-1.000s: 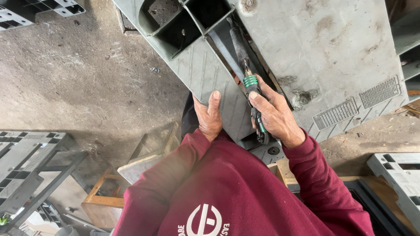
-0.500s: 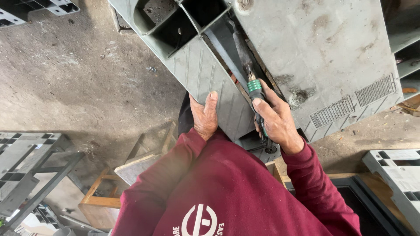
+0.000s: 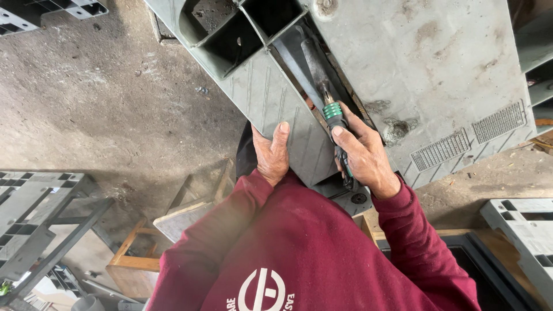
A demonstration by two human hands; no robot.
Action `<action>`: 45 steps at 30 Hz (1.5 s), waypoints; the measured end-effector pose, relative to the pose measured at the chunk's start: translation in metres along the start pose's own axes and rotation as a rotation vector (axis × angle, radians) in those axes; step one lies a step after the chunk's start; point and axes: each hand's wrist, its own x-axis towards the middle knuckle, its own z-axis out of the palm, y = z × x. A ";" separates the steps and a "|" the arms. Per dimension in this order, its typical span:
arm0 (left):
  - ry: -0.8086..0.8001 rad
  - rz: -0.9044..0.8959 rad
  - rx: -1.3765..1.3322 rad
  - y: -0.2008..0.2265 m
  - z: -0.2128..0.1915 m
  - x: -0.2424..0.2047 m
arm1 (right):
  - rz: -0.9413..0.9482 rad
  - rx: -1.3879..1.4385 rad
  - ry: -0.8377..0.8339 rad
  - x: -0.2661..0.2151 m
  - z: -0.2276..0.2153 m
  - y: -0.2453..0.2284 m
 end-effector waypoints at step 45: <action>0.015 0.022 0.022 0.001 0.003 -0.001 | 0.049 -0.173 -0.066 0.006 0.004 -0.021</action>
